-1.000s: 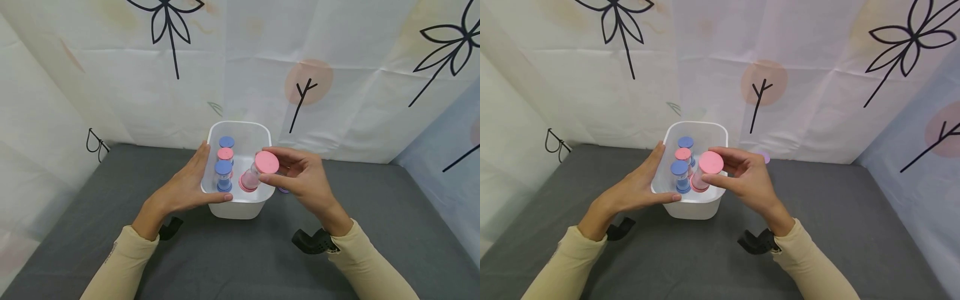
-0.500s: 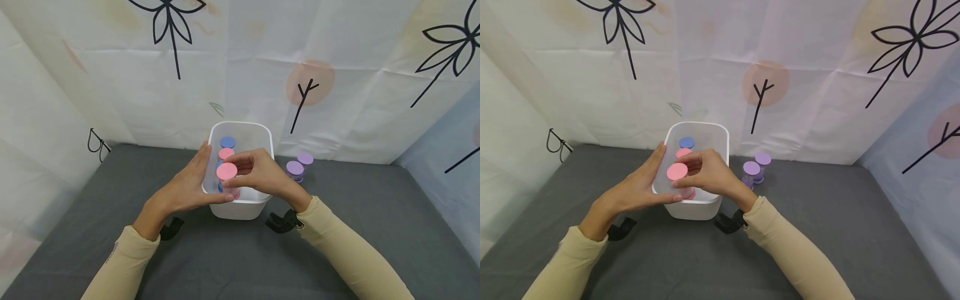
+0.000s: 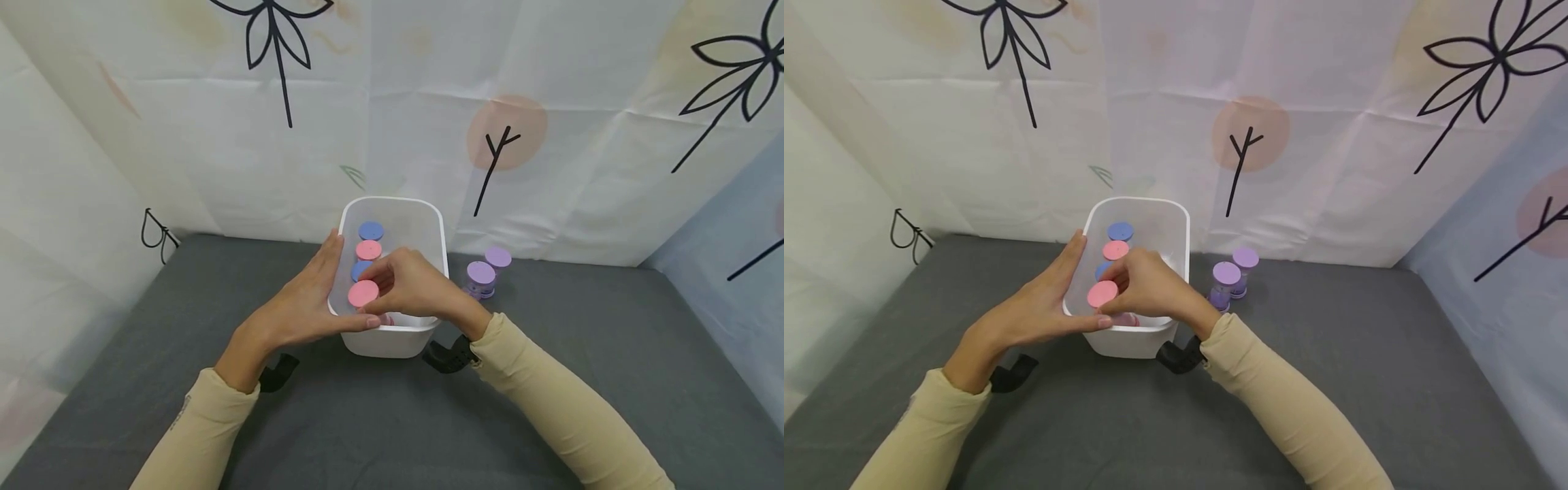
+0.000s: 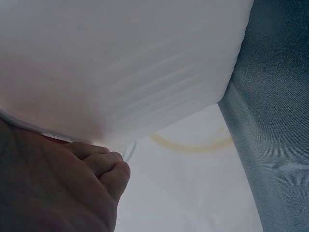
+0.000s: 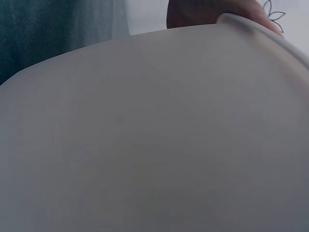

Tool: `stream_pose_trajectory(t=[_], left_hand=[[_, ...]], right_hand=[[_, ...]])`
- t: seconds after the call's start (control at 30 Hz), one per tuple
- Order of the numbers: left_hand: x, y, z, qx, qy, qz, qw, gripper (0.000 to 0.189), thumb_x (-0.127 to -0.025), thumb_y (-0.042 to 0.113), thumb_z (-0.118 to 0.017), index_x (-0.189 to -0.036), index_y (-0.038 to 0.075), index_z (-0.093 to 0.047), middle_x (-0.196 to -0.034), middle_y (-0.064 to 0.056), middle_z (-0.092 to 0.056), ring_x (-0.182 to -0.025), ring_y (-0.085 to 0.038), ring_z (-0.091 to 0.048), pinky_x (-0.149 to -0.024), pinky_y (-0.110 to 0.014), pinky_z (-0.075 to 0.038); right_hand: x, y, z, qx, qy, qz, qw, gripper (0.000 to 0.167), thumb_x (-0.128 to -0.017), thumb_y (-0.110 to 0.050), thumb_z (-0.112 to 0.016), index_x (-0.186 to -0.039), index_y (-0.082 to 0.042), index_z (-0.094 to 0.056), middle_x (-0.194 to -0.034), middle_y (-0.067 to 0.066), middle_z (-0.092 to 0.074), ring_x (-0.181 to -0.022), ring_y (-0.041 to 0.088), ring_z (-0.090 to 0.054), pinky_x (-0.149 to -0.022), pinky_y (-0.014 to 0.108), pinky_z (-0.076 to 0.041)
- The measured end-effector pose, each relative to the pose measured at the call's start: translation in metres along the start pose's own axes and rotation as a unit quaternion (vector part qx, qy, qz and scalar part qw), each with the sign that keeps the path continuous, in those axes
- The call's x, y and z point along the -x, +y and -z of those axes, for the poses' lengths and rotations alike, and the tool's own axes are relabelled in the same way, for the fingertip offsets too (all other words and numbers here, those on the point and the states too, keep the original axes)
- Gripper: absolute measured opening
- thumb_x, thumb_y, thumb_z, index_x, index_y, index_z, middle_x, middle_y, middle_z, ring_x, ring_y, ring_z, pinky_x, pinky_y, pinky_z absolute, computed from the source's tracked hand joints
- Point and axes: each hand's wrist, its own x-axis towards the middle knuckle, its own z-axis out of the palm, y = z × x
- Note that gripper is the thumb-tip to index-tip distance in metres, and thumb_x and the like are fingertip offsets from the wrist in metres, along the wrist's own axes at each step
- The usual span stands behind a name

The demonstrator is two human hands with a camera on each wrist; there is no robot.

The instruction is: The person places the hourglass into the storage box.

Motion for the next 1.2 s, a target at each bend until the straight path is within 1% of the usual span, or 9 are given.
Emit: stream_pose_trajectory(t=[0.2, 0.3, 0.43, 0.57, 0.67, 0.77, 0.93, 1.07, 1.2], left_hand=[[0.0, -0.001, -0.001, 0.005, 0.013, -0.009, 0.9999, 0.132, -0.076, 0.071, -0.076, -0.162, 0.024, 0.012, -0.169, 0.004, 0.013, -0.155, -0.019, 0.001, -0.117, -0.058, -0.023], [0.0, -0.001, -0.001, 0.005, 0.014, -0.012, 0.9998, 0.132, -0.076, 0.07, -0.076, -0.162, 0.023, 0.012, -0.169, 0.002, 0.013, -0.155, -0.019, 0.0, -0.117, -0.057, -0.024], [0.0, -0.001, 0.0, 0.004, 0.017, -0.018, 0.9997, 0.131, -0.077, 0.069, -0.077, -0.162, 0.022, 0.012, -0.169, 0.001, 0.012, -0.155, -0.018, 0.0, -0.117, -0.056, -0.025], [0.0, -0.001, -0.001, 0.004, 0.015, -0.017, 0.9997, 0.13, -0.078, 0.068, -0.076, -0.162, 0.02, 0.01, -0.169, 0.0, 0.012, -0.155, -0.019, 0.0, -0.117, -0.055, -0.025], [0.0, 0.0, -0.001, 0.006, 0.013, -0.013, 0.9998, 0.13, -0.078, 0.068, -0.076, -0.163, 0.019, 0.009, -0.169, 0.0, 0.012, -0.155, -0.019, 0.0, -0.118, -0.054, -0.025], [0.0, -0.001, -0.001, 0.008, 0.015, -0.015, 0.9997, 0.13, -0.078, 0.067, -0.077, -0.163, 0.02, 0.009, -0.169, 0.001, 0.012, -0.155, -0.018, -0.001, -0.118, -0.054, -0.025], [0.0, -0.001, -0.001, 0.008, 0.018, -0.023, 0.9996, 0.13, -0.078, 0.067, -0.077, -0.162, 0.023, 0.011, -0.169, 0.001, 0.011, -0.154, -0.018, -0.001, -0.118, -0.055, -0.025], [-0.001, -0.002, -0.001, 0.004, 0.018, -0.023, 0.9996, 0.13, -0.078, 0.067, -0.077, -0.162, 0.022, 0.011, -0.169, 0.001, 0.012, -0.155, -0.019, -0.001, -0.117, -0.056, -0.024], [-0.001, -0.002, -0.002, 0.007, 0.019, -0.024, 0.9995, 0.13, -0.077, 0.067, -0.077, -0.162, 0.024, 0.012, -0.169, 0.002, 0.012, -0.154, -0.018, -0.002, -0.117, -0.057, -0.025]], right_hand=[[-0.005, -0.001, -0.002, 0.068, -0.011, 0.004, 0.9977, 0.024, -0.079, -0.011, -0.087, -0.1, -0.005, -0.079, -0.085, -0.003, -0.074, -0.077, 0.007, -0.069, -0.072, 0.024, -0.055], [-0.007, -0.002, -0.003, 0.099, -0.01, 0.006, 0.9951, 0.016, -0.079, -0.013, -0.087, -0.093, -0.007, -0.079, -0.076, -0.006, -0.071, -0.069, 0.006, -0.064, -0.065, 0.022, -0.052], [-0.008, -0.003, -0.006, 0.131, -0.005, 0.006, 0.9914, 0.01, -0.08, -0.011, -0.085, -0.086, -0.01, -0.078, -0.069, -0.008, -0.067, -0.064, 0.007, -0.057, -0.06, 0.022, -0.046], [-0.007, -0.004, -0.008, 0.152, -0.003, -0.007, 0.9884, 0.013, -0.079, -0.008, -0.084, -0.092, -0.009, -0.08, -0.071, -0.008, -0.068, -0.064, 0.008, -0.056, -0.06, 0.022, -0.046], [-0.006, -0.005, -0.009, 0.168, -0.003, -0.021, 0.9856, 0.02, -0.079, -0.007, -0.083, -0.098, -0.009, -0.081, -0.075, -0.009, -0.07, -0.067, 0.009, -0.058, -0.061, 0.023, -0.047], [-0.004, -0.005, -0.01, 0.177, -0.005, -0.022, 0.984, 0.023, -0.079, -0.006, -0.083, -0.101, -0.009, -0.081, -0.077, -0.008, -0.071, -0.067, 0.009, -0.058, -0.062, 0.023, -0.047], [-0.001, -0.004, -0.009, 0.169, -0.009, -0.015, 0.9855, 0.024, -0.078, -0.008, -0.083, -0.102, -0.008, -0.081, -0.078, -0.008, -0.071, -0.069, 0.008, -0.06, -0.064, 0.022, -0.048], [0.002, -0.001, -0.008, 0.155, -0.004, -0.013, 0.9877, 0.025, -0.078, -0.012, -0.086, -0.102, -0.008, -0.081, -0.082, -0.008, -0.074, -0.076, 0.008, -0.066, -0.07, 0.023, -0.052], [0.004, -0.001, -0.007, 0.147, 0.005, -0.025, 0.9889, 0.029, -0.076, -0.013, -0.088, -0.103, -0.007, -0.08, -0.088, -0.005, -0.076, -0.082, 0.008, -0.07, -0.075, 0.024, -0.054]])
